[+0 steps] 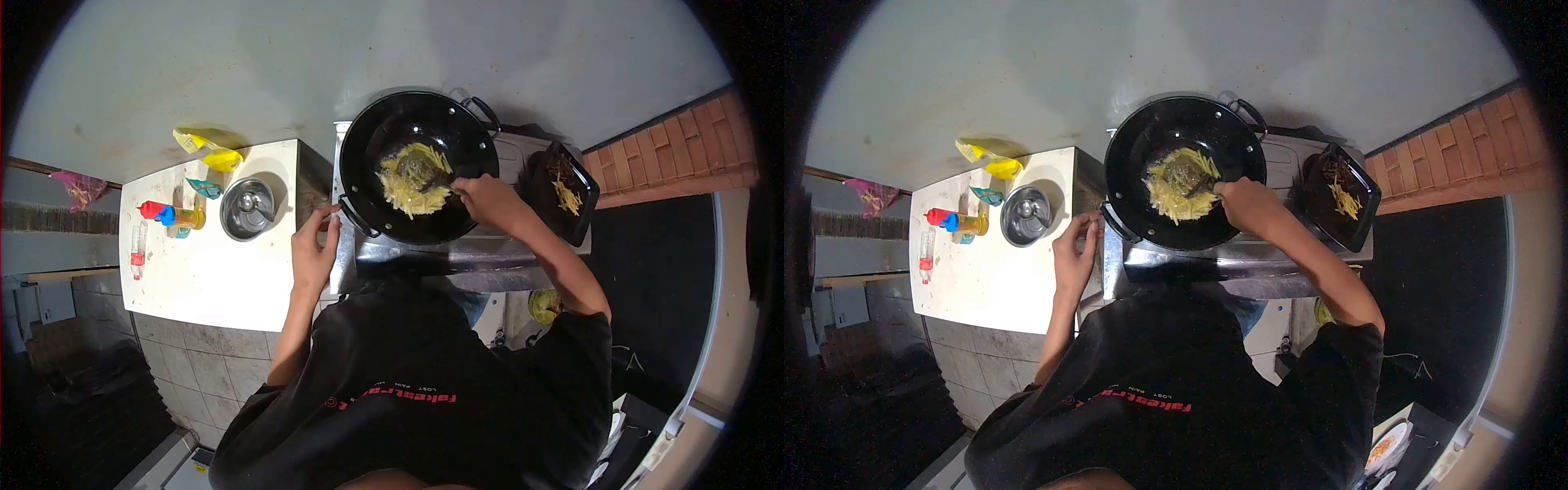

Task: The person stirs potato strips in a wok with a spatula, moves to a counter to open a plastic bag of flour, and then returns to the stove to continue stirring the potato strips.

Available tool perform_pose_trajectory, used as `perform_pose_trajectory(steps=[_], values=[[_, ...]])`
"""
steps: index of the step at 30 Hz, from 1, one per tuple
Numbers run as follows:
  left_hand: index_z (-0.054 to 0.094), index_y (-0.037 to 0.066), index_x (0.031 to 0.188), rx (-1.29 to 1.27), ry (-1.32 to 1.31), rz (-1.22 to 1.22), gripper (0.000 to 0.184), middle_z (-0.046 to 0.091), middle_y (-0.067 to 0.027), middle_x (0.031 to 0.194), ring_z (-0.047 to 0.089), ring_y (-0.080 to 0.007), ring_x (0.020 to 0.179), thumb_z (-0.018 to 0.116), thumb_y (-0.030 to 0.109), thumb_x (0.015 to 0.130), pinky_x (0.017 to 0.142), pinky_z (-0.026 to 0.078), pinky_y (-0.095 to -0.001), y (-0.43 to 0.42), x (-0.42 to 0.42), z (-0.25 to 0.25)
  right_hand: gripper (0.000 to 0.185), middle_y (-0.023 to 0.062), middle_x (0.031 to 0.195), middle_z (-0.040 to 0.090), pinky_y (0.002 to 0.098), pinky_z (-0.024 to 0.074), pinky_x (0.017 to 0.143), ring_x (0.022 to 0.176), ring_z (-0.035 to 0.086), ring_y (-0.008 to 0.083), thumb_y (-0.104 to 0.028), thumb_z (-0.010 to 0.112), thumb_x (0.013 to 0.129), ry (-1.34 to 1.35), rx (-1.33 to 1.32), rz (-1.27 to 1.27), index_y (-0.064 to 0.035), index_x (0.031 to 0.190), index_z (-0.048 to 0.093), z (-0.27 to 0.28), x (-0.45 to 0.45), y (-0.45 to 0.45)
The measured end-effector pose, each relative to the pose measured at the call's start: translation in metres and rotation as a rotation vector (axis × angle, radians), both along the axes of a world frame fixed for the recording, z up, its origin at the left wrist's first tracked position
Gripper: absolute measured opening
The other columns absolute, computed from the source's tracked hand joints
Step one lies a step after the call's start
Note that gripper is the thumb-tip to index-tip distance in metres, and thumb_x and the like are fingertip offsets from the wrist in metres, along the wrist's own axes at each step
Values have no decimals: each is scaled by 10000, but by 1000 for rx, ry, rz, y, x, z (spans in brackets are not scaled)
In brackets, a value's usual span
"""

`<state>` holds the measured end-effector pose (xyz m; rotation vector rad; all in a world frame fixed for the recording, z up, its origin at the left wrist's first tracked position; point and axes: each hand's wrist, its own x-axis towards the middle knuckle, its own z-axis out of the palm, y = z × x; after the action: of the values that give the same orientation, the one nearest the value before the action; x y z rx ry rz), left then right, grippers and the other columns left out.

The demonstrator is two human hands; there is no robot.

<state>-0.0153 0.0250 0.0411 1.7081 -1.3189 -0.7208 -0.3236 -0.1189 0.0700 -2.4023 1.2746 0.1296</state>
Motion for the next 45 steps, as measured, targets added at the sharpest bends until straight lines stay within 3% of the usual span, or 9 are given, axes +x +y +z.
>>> perform_pose_trajectory(steps=[9,12,14,18,20,22,26,35,45], values=[[694,-25,1142,-2,-6,-9,179,763,-149,1028,744,-185,859,611,43,998,802,560,-313,0,1,-4,309,243,917,728,518,588,762,855,734,405,-85,578,892,148,-97,-21,-141,1159,724,5,7,8],[702,30,1163,-134,-66,-13,200,760,-162,943,762,-243,839,621,104,995,647,530,-338,0,3,-8,317,235,911,726,512,585,755,866,733,395,-77,586,872,169,-160,-26,-139,1151,723,17,7,5],[690,-27,1147,-35,-34,-17,184,764,-149,1042,744,-185,877,613,51,999,805,565,-313,1,1,-2,317,225,908,727,503,583,752,872,733,384,-78,592,865,174,-187,-25,-132,1148,723,30,1,-5],[683,-28,1158,11,-36,-30,192,764,-148,1055,745,-184,893,614,60,1003,809,566,-313,0,1,0,250,201,881,732,467,580,728,850,730,353,-67,600,811,11,-65,171,-88,1009,752,63,-10,-54],[695,17,1153,-85,-33,-22,190,756,-176,952,764,-246,842,622,106,1001,685,545,-324,0,2,-8,223,195,860,732,453,576,710,814,726,350,-64,601,791,22,-37,241,-64,950,758,91,-4,-73],[695,18,1154,-88,-39,-18,190,757,-175,950,764,-240,846,622,104,1001,685,546,-327,0,0,-8,163,174,781,724,435,563,668,715,709,331,-77,617,769,458,119,273,-10,838,749,115,22,-86],[695,20,1157,-125,-44,-11,189,759,-165,948,764,-231,861,626,100,1000,685,545,-326,1,-1,-10,147,116,714,685,409,541,632,642,657,255,-133,675,766,858,337,290,2,708,679,132,65,-92],[697,20,1153,-106,-25,0,189,757,-151,916,758,-218,834,634,106,997,665,537,-311,2,-1,-10,214,122,643,638,385,509,580,610,635,254,-161,581,787,1094,496,431,11,699,674,101,107,-84],[704,26,1144,-100,-25,-14,182,757,-140,892,754,-201,818,633,106,996,602,517,-289,1,2,-13,235,195,785,717,434,551,627,691,708,310,-165,634,807,889,318,469,38,859,741,64,93,-76]])
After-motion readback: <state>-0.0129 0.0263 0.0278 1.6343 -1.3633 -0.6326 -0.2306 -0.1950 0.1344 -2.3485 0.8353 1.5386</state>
